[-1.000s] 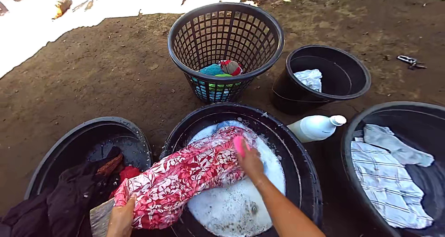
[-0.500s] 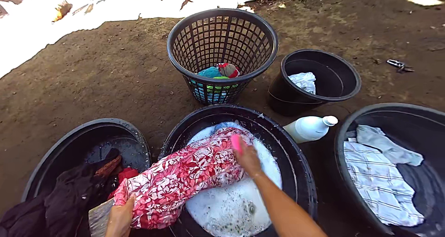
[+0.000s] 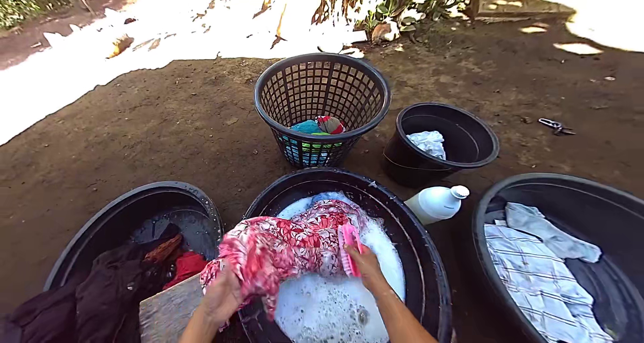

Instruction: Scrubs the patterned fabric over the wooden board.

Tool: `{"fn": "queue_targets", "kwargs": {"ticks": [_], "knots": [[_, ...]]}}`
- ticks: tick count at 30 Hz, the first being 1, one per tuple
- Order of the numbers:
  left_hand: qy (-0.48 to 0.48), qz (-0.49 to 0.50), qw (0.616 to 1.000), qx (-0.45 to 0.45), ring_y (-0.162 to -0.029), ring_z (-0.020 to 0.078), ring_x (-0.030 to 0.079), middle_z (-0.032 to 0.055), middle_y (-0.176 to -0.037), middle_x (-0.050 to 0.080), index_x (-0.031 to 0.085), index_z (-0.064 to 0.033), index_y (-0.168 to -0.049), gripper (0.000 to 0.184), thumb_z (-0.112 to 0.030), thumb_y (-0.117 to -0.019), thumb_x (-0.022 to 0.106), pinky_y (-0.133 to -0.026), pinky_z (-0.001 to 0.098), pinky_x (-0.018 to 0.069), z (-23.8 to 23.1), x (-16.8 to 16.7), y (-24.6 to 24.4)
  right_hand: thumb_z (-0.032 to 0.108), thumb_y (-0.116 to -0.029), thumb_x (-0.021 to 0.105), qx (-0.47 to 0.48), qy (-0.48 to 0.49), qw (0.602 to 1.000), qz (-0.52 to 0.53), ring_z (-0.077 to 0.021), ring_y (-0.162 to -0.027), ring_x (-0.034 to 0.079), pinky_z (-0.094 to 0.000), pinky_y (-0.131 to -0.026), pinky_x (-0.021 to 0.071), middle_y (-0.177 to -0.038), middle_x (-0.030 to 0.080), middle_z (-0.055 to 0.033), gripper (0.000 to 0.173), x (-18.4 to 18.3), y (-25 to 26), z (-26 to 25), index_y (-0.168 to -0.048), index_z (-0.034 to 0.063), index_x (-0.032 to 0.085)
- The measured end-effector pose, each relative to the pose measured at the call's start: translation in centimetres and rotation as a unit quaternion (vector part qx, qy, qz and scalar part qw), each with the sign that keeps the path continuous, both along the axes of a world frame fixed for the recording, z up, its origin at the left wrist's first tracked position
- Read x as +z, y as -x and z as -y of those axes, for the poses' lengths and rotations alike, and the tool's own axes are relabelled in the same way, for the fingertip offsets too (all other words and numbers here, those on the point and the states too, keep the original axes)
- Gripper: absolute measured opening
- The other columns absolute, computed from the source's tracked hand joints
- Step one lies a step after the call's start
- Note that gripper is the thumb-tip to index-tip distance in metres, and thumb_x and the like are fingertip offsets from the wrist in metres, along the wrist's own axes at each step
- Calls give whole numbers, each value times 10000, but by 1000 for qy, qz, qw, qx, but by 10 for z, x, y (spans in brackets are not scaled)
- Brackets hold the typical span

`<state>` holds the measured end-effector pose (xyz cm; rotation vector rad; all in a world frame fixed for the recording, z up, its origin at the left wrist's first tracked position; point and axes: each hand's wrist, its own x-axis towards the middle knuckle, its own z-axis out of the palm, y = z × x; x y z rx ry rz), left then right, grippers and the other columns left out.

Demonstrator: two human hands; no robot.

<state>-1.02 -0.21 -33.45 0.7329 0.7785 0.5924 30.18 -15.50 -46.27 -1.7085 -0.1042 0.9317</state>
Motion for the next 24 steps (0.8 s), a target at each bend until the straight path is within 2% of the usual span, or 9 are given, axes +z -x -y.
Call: {"fn": "queue_targets", "kwargs": {"ticks": [2, 5, 8, 12, 15, 17, 19, 21, 24], "knots": [[-3, -104, 992, -74, -714, 102, 723, 13, -810, 752, 635, -123, -982, 99, -192, -939, 578, -674, 282, 612, 4, 8, -13, 151, -955, 705, 2, -18, 999, 31, -251, -880, 676, -447, -834, 565, -1038, 684, -225, 402, 23, -12, -3, -1253, -98, 600], [-75, -149, 986, -28, -672, 88, 707, 2, -778, 733, 589, -88, -1028, 163, -13, -936, 477, -623, 267, 605, -6, 57, -21, 134, -972, 670, -7, -72, 993, 94, -192, -854, 667, -398, -808, 568, -1041, 685, -188, 388, 76, -44, -6, -1289, -78, 596], [-166, -92, 979, 73, -703, 76, 722, -16, -805, 748, 601, -120, -1028, 210, -92, -950, 409, -636, 267, 623, -24, 96, -4, 113, -974, 637, -2, -158, 981, 116, -100, -818, 672, -289, -758, 583, -1016, 695, -111, 391, 124, -70, -8, -1316, -66, 573], [-259, 61, 955, 132, -808, 63, 742, -17, -891, 781, 748, -221, -951, 210, -266, -958, 543, -717, 265, 632, -37, 115, 42, 98, -942, 581, 56, -258, 963, 55, -61, -787, 695, -236, -727, 598, -938, 712, -18, 357, 158, -75, 0, -1274, -31, 556], [-310, 124, 933, 132, -909, 53, 740, -35, -984, 784, 785, -244, -1022, 214, -409, -901, 718, -798, 265, 627, -37, 104, 75, 197, -843, 667, 185, -209, 959, 49, -91, -838, 693, -289, -772, 598, -990, 723, -37, 479, 139, -69, 10, -1265, -20, 599], [-284, 109, 942, 142, -886, 48, 741, -41, -964, 785, 796, -257, -1006, 246, -450, -859, 755, -774, 261, 628, -27, 83, 89, 141, -909, 657, 302, -113, 946, 44, -132, -860, 657, -345, -816, 568, -1030, 691, -104, 404, 110, -55, 16, -1256, -58, 606], [-196, 72, 961, 180, -813, 79, 748, -13, -905, 782, 768, -228, -950, 234, -342, -986, 568, -703, 284, 637, -10, 57, 92, 136, -940, 668, 414, -16, 910, 12, -168, -824, 658, -381, -808, 563, -966, 690, -129, 322, 63, -29, 22, -1189, -65, 631], [-72, -21, 971, 228, -733, 104, 742, 1, -833, 766, 676, -190, -935, 472, -321, -1092, 250, -626, 307, 634, 4, 39, 85, 184, -923, 741, 493, 82, 866, 18, -309, -976, 671, -493, -933, 528, -1077, 685, -238, 418, 16, 7, 27, -1225, -81, 627], [33, -123, 971, 203, -765, 138, 744, 37, -869, 752, 617, -134, -1084, 477, -417, -1119, 235, -653, 341, 638, 14, 24, 81, 251, -858, 815, 519, 183, 830, 97, -447, -1318, 530, -592, -1131, 392, -1399, 547, -320, 740, -31, 58, 38, -1455, -42, 489]]}}
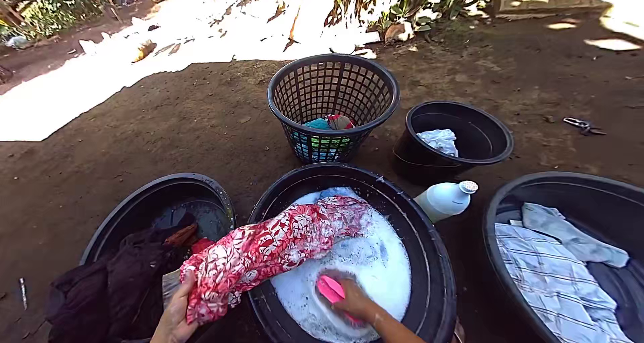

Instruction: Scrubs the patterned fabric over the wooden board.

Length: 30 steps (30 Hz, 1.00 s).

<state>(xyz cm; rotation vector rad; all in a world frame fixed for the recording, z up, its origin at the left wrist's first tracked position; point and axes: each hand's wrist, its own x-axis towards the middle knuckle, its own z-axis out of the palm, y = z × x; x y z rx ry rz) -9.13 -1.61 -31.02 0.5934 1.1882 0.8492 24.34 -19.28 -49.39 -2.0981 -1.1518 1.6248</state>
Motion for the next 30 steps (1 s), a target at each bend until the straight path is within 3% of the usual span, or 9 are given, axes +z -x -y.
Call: {"fn": "queue_targets", "kwargs": {"ticks": [6, 9, 11, 13, 16, 18, 23, 26, 30], "knots": [[10, -329, 877, -349, -774, 136, 702, 61, -853, 719, 642, 0, -1074, 192, -73, -915, 720, -764, 335, 591, -10, 15, -19, 181, -827, 810, -23, 28, 999, 10, -411, -1249, 592, -587, -1068, 463, -1350, 591, -292, 720, -21, 10, 3, -1432, -48, 495], [-80, -254, 923, -279, -813, 122, 709, 59, -914, 717, 560, 34, -1207, 382, 30, -853, 703, -782, 320, 610, -8, 19, -26, 172, -865, 716, -224, -88, 925, -295, -205, -814, 692, -405, -770, 589, -933, 698, -125, 452, 8, -10, -1, -1233, -44, 567], [-117, -130, 975, -134, -725, 87, 729, -5, -826, 748, 566, -49, -1135, 250, -16, -887, 551, -677, 281, 632, -3, 13, -31, 270, -787, 708, -296, -171, 852, -397, -117, -756, 714, -333, -702, 617, -885, 736, -15, 501, 41, -22, -19, -1211, 46, 567], [-102, -85, 990, -42, -717, 88, 738, -6, -818, 751, 552, -79, -1135, 168, -103, -1032, 421, -648, 282, 636, -3, 10, -34, 162, -843, 685, -311, -214, 887, -265, -149, -886, 685, -344, -792, 590, -1037, 691, -83, 528, 80, -34, -52, -1318, -9, 532], [-72, -204, 976, -28, -732, 49, 704, -8, -834, 706, 542, -41, -1180, 186, -177, -1083, 460, -675, 259, 612, 1, 0, -34, 215, -857, 788, -232, -172, 956, 46, -422, -1330, 531, -567, -1116, 425, -1460, 493, -317, 887, 129, -12, -106, -1562, -45, 317], [-54, -278, 959, -30, -774, 85, 687, 61, -911, 683, 529, 29, -1249, 290, -135, -1019, 595, -718, 302, 598, 6, -9, -30, 283, -907, 724, -159, -233, 956, 84, -443, -1342, 531, -569, -1111, 441, -1471, 493, -324, 887, 149, 52, -123, -1600, -14, 257], [-70, -334, 938, 54, -763, 96, 675, 81, -933, 672, 520, 39, -1276, 358, -71, -960, 647, -702, 315, 592, 2, -17, -30, 284, -951, 668, 43, -424, 901, 86, -461, -1162, 640, -581, -866, 570, -1288, 628, -296, 594, 129, 167, -118, -1522, 217, 519], [-58, -350, 932, 78, -771, 86, 668, 90, -969, 652, 496, 44, -1310, 388, -46, -956, 627, -698, 300, 589, 3, -20, -27, 287, -933, 664, -94, -375, 892, 236, -466, -1183, 649, -608, -927, 554, -1307, 650, -284, 537, 70, 85, -110, -1452, 165, 603], [-59, -365, 927, 65, -793, 110, 646, 119, -988, 632, 503, 63, -1300, 391, -38, -947, 635, -726, 322, 569, 0, -19, -31, 356, -1037, 540, -196, -52, 943, 265, -542, -1304, 506, -618, -1006, 481, -1507, 395, -373, 731, 52, -68, -98, -1654, 189, 186]]}}
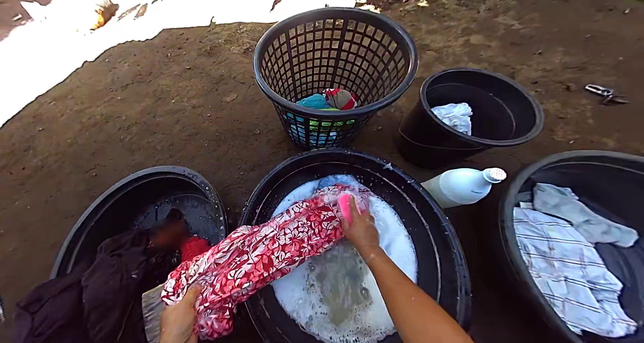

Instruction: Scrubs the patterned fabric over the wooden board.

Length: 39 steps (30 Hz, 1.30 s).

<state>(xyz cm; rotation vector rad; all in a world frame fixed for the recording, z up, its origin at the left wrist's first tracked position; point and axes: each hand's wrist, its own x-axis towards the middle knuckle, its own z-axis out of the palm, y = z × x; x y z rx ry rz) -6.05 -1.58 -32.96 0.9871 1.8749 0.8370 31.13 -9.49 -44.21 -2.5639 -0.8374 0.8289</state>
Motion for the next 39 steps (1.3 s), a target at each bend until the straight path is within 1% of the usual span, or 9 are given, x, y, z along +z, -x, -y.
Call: {"fn": "queue_targets", "kwargs": {"ticks": [5, 8, 17, 20, 24, 30, 33, 36, 39], "knots": [[9, -18, 1000, -18, -897, 140, 643, 164, -1107, 627, 479, 63, -1360, 485, -61, -931, 669, -808, 357, 563, 0, -7, -2, 314, -980, 633, 88, -215, 973, -1, -488, -1275, 573, -586, -1053, 481, -1406, 544, -350, 662, 55, 115, -21, -1532, 3, 443], [4, -19, 1000, -15, -835, 101, 646, 122, -1039, 627, 470, 54, -1349, 460, -51, -939, 651, -758, 318, 570, 0, -5, 1, 308, -967, 649, 292, -306, 904, -56, -461, -1218, 608, -591, -939, 539, -1342, 600, -298, 580, 69, 217, -13, -1522, 201, 518], [5, -14, 1000, -22, -870, 118, 632, 150, -1085, 610, 449, 66, -1374, 499, -35, -927, 644, -779, 337, 560, -3, -7, -2, 355, -1030, 569, -83, 15, 996, -30, -536, -1307, 505, -618, -1026, 472, -1533, 357, -369, 759, 8, -38, 1, -1657, 198, 169], [7, -27, 999, -24, -874, 118, 635, 143, -1077, 617, 470, 67, -1351, 479, -41, -920, 650, -785, 336, 562, -3, -11, -1, 326, -983, 639, 47, -164, 985, -34, -478, -1300, 553, -581, -1055, 481, -1447, 499, -352, 712, 43, 79, -16, -1571, 22, 376], [3, -21, 1000, -18, -848, 93, 645, 120, -1066, 618, 445, 52, -1373, 493, -34, -929, 640, -766, 312, 572, -2, -8, 1, 311, -953, 656, 270, -287, 918, -40, -450, -1209, 620, -595, -938, 540, -1336, 621, -269, 569, 45, 188, -11, -1506, 236, 543], [45, -60, 996, -40, -862, 180, 645, 178, -1040, 644, 538, 78, -1283, 411, -100, -940, 678, -788, 405, 553, -6, 0, -6, 372, -1015, 595, -33, -8, 999, -30, -538, -1293, 517, -640, -996, 484, -1501, 416, -356, 764, -14, -26, 22, -1653, 222, 202], [83, -73, 989, -97, -967, 234, 651, 221, -1116, 647, 533, 96, -1296, 458, -214, -989, 673, -882, 455, 537, -11, 3, -10, 216, -1033, 596, -175, -198, 939, -219, -373, -1456, 412, -506, -1179, 368, -1620, 313, -276, 789, -9, -43, 31, -1644, 68, 120], [74, -36, 990, -118, -901, 196, 674, 174, -1033, 681, 575, 75, -1252, 410, -181, -963, 712, -835, 418, 561, -8, 11, -19, 214, -1070, 512, -278, -323, 801, -420, -202, -993, 657, -383, -851, 561, -1206, 632, -178, 475, 1, 14, 28, -1481, 7, 395], [14, 128, 989, -78, -768, 75, 707, 35, -899, 704, 534, -12, -1238, 229, -96, -1028, 573, -696, 276, 612, -1, 15, -22, 187, -1060, 552, -267, -287, 784, -481, -155, -797, 655, -324, -733, 561, -975, 668, -135, 321, -1, 37, 30, -1275, -52, 553]]}}
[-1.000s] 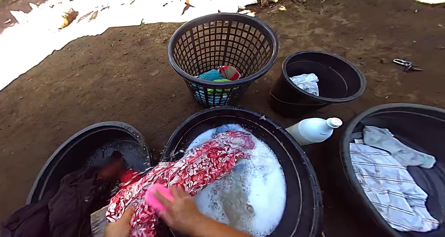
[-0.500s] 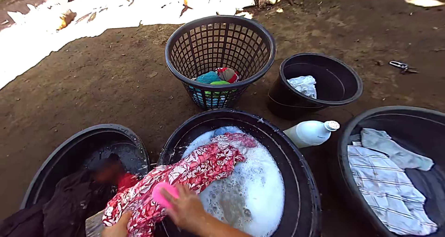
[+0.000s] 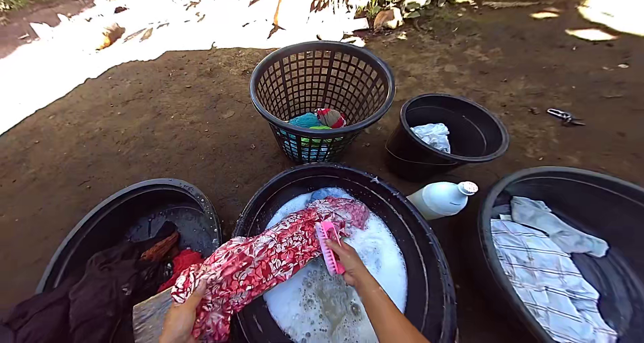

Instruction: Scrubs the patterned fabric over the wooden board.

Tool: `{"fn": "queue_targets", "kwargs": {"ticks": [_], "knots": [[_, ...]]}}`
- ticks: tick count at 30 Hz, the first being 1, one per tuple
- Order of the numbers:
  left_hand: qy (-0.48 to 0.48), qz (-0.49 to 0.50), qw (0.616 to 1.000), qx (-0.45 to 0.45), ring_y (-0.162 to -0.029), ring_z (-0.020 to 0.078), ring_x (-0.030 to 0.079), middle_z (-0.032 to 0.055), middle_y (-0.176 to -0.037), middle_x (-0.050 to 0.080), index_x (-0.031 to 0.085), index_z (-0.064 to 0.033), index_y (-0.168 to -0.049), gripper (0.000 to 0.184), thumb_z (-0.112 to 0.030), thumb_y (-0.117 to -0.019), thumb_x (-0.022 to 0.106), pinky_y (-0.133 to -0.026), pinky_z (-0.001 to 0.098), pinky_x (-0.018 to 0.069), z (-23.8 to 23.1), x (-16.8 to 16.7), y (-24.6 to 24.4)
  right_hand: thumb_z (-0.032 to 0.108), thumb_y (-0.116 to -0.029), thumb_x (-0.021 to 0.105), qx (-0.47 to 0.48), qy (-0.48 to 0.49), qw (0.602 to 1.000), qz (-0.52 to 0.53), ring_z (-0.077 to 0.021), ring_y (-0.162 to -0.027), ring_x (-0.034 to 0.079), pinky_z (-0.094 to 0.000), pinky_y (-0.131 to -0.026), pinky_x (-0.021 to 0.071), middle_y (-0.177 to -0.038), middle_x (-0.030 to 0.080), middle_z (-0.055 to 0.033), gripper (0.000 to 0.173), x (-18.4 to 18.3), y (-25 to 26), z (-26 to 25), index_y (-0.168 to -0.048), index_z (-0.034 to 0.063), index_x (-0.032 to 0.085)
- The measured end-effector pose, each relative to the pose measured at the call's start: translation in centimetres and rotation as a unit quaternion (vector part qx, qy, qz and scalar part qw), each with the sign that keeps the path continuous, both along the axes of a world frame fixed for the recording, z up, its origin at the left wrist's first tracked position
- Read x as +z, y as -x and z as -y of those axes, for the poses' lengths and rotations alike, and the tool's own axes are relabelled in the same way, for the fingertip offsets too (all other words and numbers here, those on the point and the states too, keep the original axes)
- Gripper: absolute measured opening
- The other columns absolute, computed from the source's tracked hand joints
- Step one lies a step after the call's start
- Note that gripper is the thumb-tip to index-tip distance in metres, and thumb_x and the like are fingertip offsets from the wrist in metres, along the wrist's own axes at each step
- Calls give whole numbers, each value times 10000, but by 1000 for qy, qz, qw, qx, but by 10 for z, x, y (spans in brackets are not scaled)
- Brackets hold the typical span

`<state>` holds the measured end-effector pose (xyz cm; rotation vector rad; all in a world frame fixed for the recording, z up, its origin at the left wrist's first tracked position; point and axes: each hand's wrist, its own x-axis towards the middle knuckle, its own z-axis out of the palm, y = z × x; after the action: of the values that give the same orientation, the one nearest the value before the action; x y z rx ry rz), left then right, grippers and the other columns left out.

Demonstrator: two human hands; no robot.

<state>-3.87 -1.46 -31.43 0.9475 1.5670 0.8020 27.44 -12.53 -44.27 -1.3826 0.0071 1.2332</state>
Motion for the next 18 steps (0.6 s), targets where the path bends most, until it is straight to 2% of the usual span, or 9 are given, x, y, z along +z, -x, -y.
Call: {"fn": "queue_targets", "kwargs": {"ticks": [2, 3, 6, 7, 9, 12, 14, 16, 18], "knots": [[5, 56, 997, 47, -717, 64, 707, 10, -832, 705, 538, -50, -1175, 139, -128, -1070, 491, -641, 260, 611, 0, 1, 2, 161, -1049, 561, 33, 14, 999, 28, -121, -718, 649, -290, -672, 558, -876, 671, -96, 241, 2, -13, 10, -1167, -46, 595], [18, 51, 997, 56, -713, 72, 699, 17, -827, 692, 539, -48, -1165, 146, -150, -1076, 486, -639, 267, 604, 0, -1, 6, 151, -1040, 571, 56, 29, 997, 51, -129, -742, 648, -298, -691, 553, -903, 670, -104, 251, 5, -23, 18, -1198, -44, 589], [74, -29, 997, 3, -730, 109, 694, 57, -836, 688, 579, -4, -1143, 269, -256, -1083, 506, -678, 313, 599, -1, -10, 19, 190, -976, 686, 71, 113, 978, 159, -340, -1136, 628, -491, -969, 516, -1330, 580, -291, 702, 9, -41, 30, -1547, -12, 332], [91, -70, 992, -54, -744, 118, 687, 65, -845, 685, 592, 11, -1133, 297, -271, -1080, 516, -704, 327, 591, 0, -8, 20, 229, -964, 708, 58, 141, 966, 211, -410, -1266, 569, -556, -1061, 458, -1427, 513, -327, 806, 10, -38, 26, -1587, -11, 256], [113, -155, 962, -195, -803, 151, 677, 101, -900, 684, 598, 49, -1141, 276, -187, -1003, 638, -774, 370, 577, -1, 1, 18, 258, -961, 699, 70, 149, 925, 342, -474, -1312, 538, -600, -1103, 429, -1438, 494, -362, 845, 21, -2, 11, -1579, -69, 225], [94, -210, 944, -236, -887, 185, 687, 155, -990, 702, 607, 88, -1187, 389, -97, -890, 777, -860, 406, 570, -4, 7, 3, 242, -942, 679, 178, -23, 842, 509, -450, -1291, 585, -553, -1101, 467, -1398, 562, -340, 712, 42, 105, -3, -1499, -112, 411], [36, -173, 976, -126, -829, 153, 683, 145, -962, 690, 572, 89, -1220, 352, -76, -939, 705, -797, 380, 583, -6, -7, 2, 261, -948, 680, 283, -155, 765, 558, -451, -1233, 619, -568, -1005, 532, -1334, 620, -301, 561, 48, 159, -5, -1459, 58, 570], [10, -148, 988, -36, -813, 129, 667, 128, -980, 667, 534, 64, -1280, 354, -112, -992, 642, -764, 356, 576, -10, -18, 5, 273, -914, 713, 284, -201, 711, 611, -447, -1140, 659, -567, -896, 575, -1255, 658, -272, 529, 27, 168, -15, -1431, 204, 624], [7, -153, 988, -2, -797, 108, 670, 113, -975, 667, 534, 49, -1283, 343, -120, -1001, 634, -746, 329, 582, -10, -21, 5, 259, -894, 708, 216, -111, 721, 649, -453, -1153, 667, -595, -942, 558, -1266, 683, -250, 491, -3, 125, -19, -1377, 178, 674]]}}
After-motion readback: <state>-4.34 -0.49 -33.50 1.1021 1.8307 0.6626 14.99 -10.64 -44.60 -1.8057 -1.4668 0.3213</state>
